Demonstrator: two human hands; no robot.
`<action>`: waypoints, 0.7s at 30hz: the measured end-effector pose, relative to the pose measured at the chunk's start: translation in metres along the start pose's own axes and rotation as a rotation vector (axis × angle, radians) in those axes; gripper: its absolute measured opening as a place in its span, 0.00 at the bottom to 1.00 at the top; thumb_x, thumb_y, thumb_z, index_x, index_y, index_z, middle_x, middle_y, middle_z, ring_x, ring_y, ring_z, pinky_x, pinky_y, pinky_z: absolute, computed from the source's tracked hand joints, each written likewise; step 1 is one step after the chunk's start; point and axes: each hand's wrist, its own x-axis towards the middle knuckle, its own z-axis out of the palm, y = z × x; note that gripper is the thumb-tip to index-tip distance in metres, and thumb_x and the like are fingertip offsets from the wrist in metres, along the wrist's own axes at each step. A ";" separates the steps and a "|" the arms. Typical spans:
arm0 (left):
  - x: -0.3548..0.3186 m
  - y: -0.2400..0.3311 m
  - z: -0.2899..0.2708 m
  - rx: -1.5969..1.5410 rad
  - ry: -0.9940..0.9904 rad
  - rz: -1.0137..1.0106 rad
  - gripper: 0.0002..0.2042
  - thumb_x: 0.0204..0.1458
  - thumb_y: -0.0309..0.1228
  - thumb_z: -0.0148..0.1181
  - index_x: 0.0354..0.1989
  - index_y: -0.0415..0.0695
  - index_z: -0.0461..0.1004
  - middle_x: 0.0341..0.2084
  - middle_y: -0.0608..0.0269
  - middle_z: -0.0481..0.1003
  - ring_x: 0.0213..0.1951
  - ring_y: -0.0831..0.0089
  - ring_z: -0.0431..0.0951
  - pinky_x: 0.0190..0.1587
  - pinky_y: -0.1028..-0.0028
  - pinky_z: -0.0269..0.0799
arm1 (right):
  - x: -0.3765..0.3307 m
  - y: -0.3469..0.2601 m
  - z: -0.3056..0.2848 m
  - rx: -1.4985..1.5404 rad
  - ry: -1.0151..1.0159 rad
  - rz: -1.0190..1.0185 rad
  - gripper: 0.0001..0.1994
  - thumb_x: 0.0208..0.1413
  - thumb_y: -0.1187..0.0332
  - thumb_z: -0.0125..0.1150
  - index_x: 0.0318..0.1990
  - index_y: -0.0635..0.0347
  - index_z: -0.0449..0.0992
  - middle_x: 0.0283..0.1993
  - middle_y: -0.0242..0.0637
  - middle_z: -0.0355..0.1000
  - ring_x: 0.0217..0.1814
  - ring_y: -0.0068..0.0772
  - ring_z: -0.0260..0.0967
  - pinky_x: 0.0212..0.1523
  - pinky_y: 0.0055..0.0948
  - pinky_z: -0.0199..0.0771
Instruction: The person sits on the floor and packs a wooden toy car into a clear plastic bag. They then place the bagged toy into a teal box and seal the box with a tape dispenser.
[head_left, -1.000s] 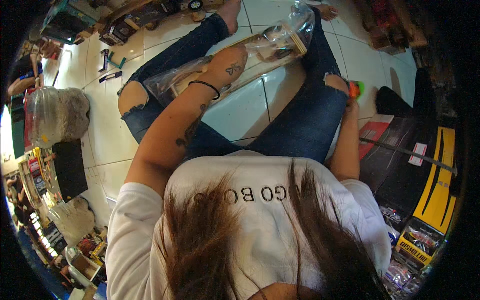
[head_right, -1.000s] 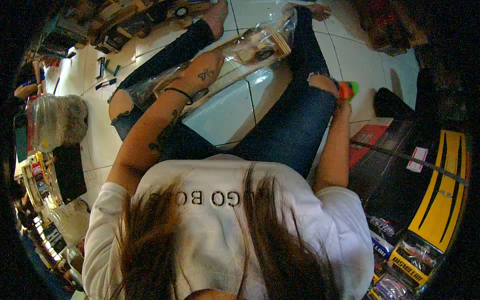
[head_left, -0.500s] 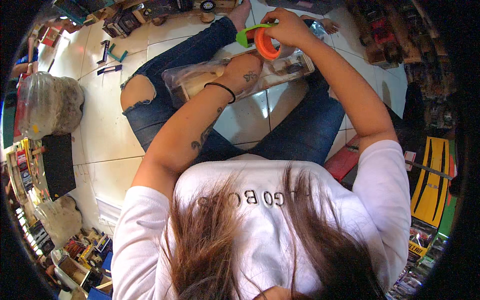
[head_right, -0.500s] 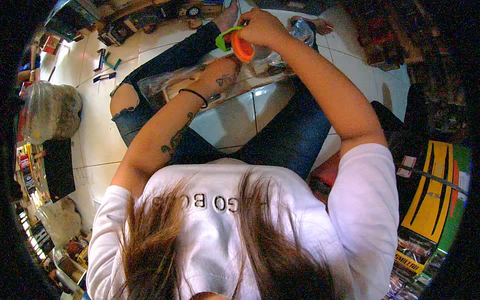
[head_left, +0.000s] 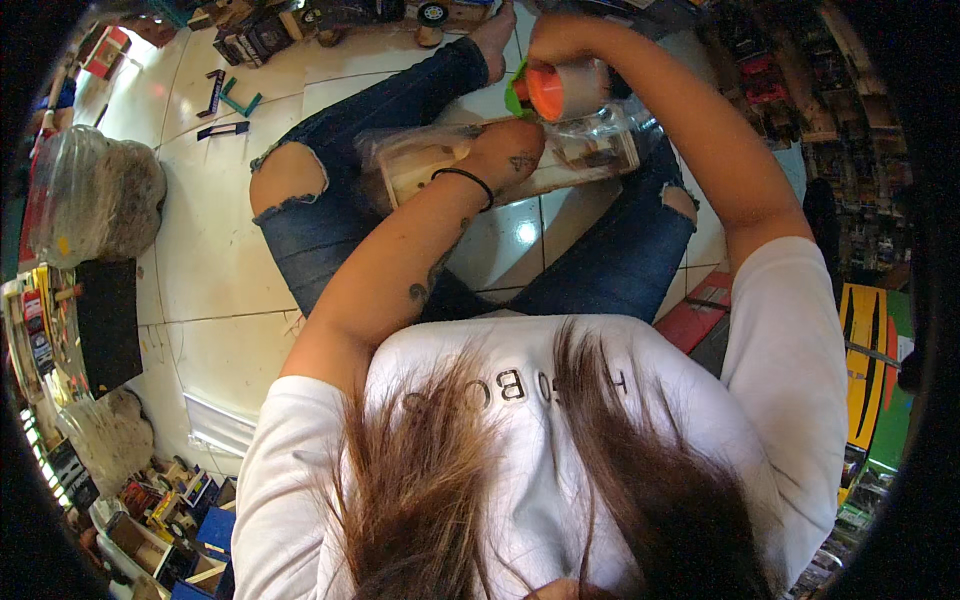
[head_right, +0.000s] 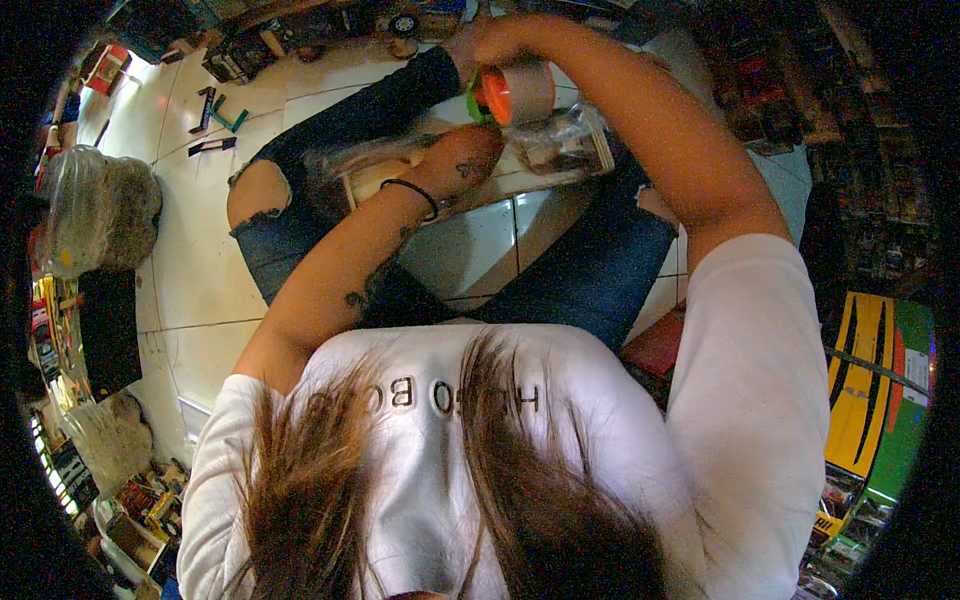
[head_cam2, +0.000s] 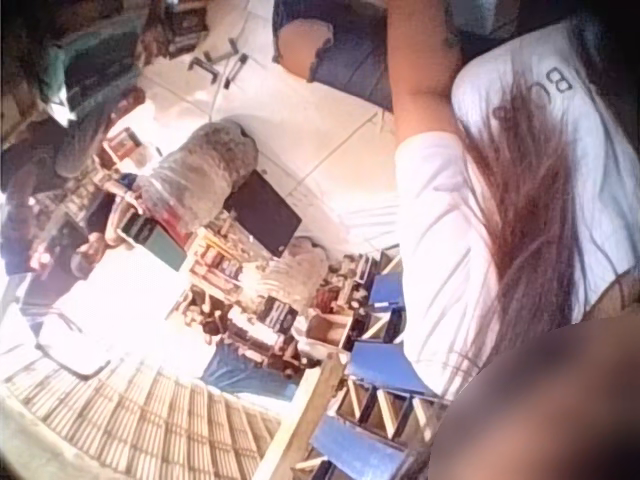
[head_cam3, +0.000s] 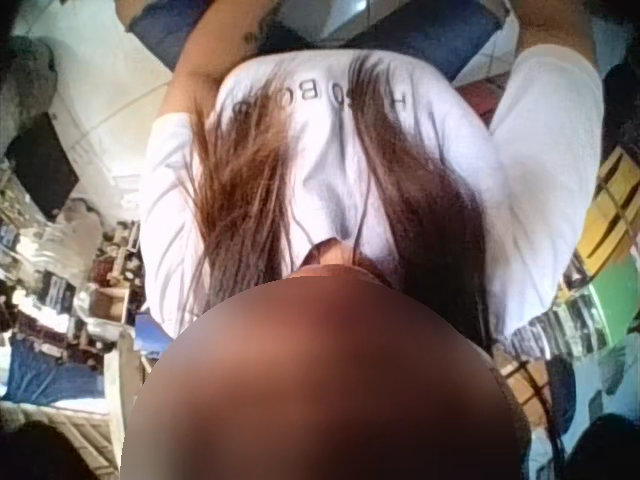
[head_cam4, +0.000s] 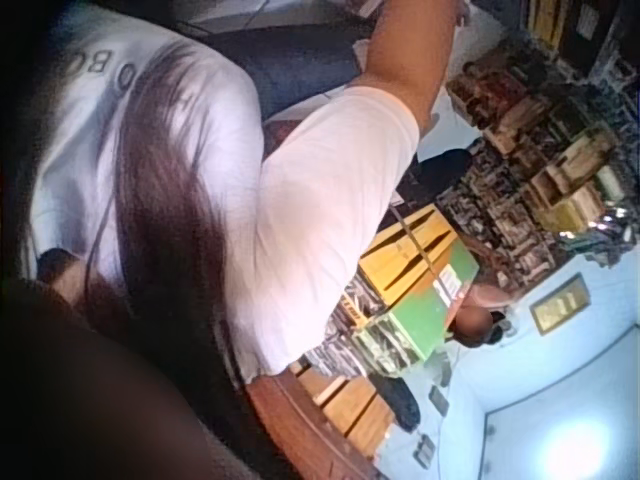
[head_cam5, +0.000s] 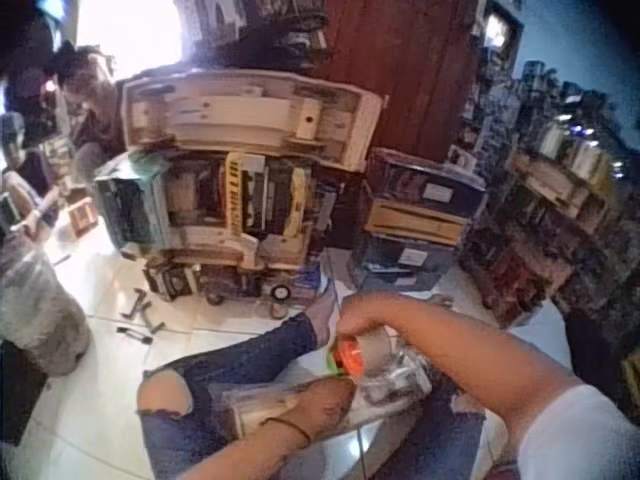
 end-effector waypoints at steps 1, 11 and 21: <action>0.000 0.002 0.002 -0.027 0.007 0.016 0.08 0.47 0.30 0.51 0.30 0.38 0.70 0.25 0.45 0.72 0.34 0.47 0.74 0.38 0.56 0.71 | -0.010 -0.002 -0.001 0.020 -0.025 -0.064 0.17 0.34 0.61 0.62 0.32 0.63 0.80 0.33 0.50 0.76 0.34 0.50 0.74 0.39 0.40 0.74; 0.001 0.007 0.002 0.002 -0.116 -0.048 0.08 0.43 0.27 0.54 0.30 0.37 0.72 0.28 0.41 0.74 0.32 0.46 0.76 0.36 0.55 0.72 | -0.187 -0.034 0.082 0.389 0.723 0.234 0.21 0.37 0.65 0.63 0.44 0.57 0.79 0.45 0.48 0.69 0.47 0.49 0.70 0.49 0.39 0.70; 0.011 -0.004 0.008 0.045 -0.078 0.019 0.11 0.43 0.27 0.50 0.25 0.31 0.75 0.29 0.36 0.75 0.33 0.46 0.78 0.38 0.58 0.73 | -0.293 -0.119 0.178 0.628 0.790 0.349 0.23 0.36 0.70 0.64 0.47 0.58 0.76 0.43 0.45 0.67 0.43 0.50 0.71 0.43 0.39 0.74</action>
